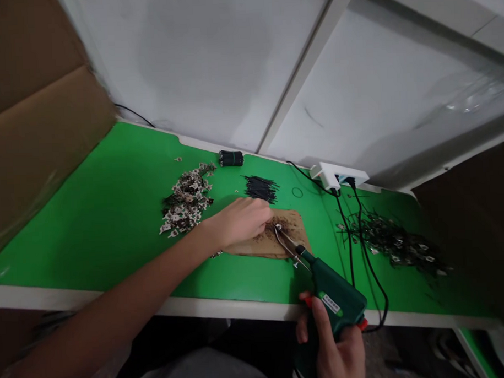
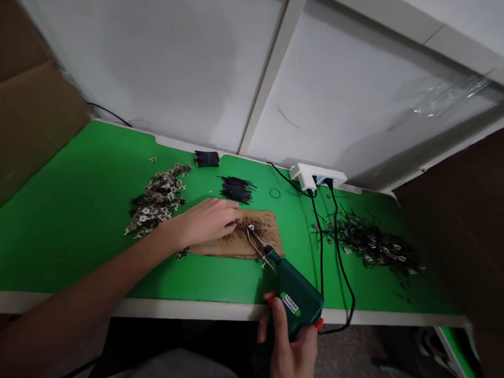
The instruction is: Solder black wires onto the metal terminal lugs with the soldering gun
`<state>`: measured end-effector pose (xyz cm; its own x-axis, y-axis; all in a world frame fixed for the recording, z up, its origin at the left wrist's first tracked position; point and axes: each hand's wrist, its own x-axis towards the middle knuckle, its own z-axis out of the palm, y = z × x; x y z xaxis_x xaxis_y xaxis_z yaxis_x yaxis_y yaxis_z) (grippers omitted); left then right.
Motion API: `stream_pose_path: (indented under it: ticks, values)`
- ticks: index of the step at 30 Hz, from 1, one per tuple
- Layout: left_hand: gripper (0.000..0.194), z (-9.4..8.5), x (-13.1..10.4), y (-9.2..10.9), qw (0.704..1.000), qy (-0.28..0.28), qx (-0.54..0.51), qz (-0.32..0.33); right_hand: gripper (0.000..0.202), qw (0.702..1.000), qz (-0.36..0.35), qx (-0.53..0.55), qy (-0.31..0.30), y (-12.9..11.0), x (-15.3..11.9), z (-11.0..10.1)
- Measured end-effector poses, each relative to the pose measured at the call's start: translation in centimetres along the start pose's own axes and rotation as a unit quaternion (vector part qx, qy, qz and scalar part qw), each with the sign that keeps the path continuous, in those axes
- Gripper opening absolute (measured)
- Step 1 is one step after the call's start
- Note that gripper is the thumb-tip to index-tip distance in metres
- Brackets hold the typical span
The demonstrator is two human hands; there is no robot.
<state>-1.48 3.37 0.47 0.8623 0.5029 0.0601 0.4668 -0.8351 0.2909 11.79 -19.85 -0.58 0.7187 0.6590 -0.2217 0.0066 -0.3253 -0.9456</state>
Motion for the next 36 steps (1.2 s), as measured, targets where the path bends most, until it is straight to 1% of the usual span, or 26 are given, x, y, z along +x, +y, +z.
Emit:
stream_pose_path:
  ticks: [2, 6, 11, 13, 16, 20, 22, 24, 26, 31, 36]
  values:
    - [0.017, -0.1, 0.0, 0.1, 1.0, -0.002, 0.005, 0.001, 0.047, 1.0, 0.001, -0.012, -0.015, -0.3, 0.3, -0.3]
    - [0.02, -0.2, 0.0, 0.1, 1.0, -0.005, 0.017, 0.005, 0.046, 1.0, 0.008, 0.016, -0.026, -0.9, 0.6, -0.5]
    - [0.022, -0.3, 0.1, 0.2, 1.0, -0.023, 0.016, -0.009, 0.051, 0.999, 0.041, 0.025, -0.013, -1.3, 0.7, -0.6]
    - [0.022, -0.4, 0.1, 0.2, 1.0, -0.021, 0.012, -0.011, 0.054, 0.998, 0.055, 0.025, -0.009, -1.2, 0.9, -0.7]
    - [0.024, -0.4, 0.0, 0.4, 1.0, -0.02, 0.014, -0.014, 0.05, 0.998, 0.051, 0.041, -0.012, -1.1, 1.2, -0.7]
    - [0.022, -0.2, 0.0, 0.3, 0.999, -0.013, 0.025, -0.017, 0.043, 0.997, 0.035, 0.06, -0.033, -1.1, 1.4, -0.7]
    - [0.021, 0.0, -0.1, 0.2, 1.0, -0.003, 0.025, -0.01, 0.046, 0.997, 0.049, 0.045, -0.028, -1.1, 1.3, -0.9]
    - [0.02, 0.2, 0.0, 0.1, 1.0, 0.003, 0.023, -0.003, 0.052, 0.997, 0.075, 0.024, -0.021, -1.1, 1.2, -1.1]
    - [0.02, 0.4, 0.0, 0.0, 1.0, 0.007, 0.019, 0.001, 0.055, 0.996, 0.086, 0.023, -0.024, -1.0, 1.3, -1.2]
    - [0.021, 0.4, 0.0, 0.1, 1.0, 0.011, 0.013, 0.005, 0.043, 0.995, 0.062, 0.057, -0.055, -1.0, 1.6, -1.0]
    - [0.022, -0.1, -0.1, 0.4, 1.0, -0.001, 0.018, 0.003, 0.053, 0.995, 0.095, 0.03, -0.023, -1.1, 1.5, -0.9]
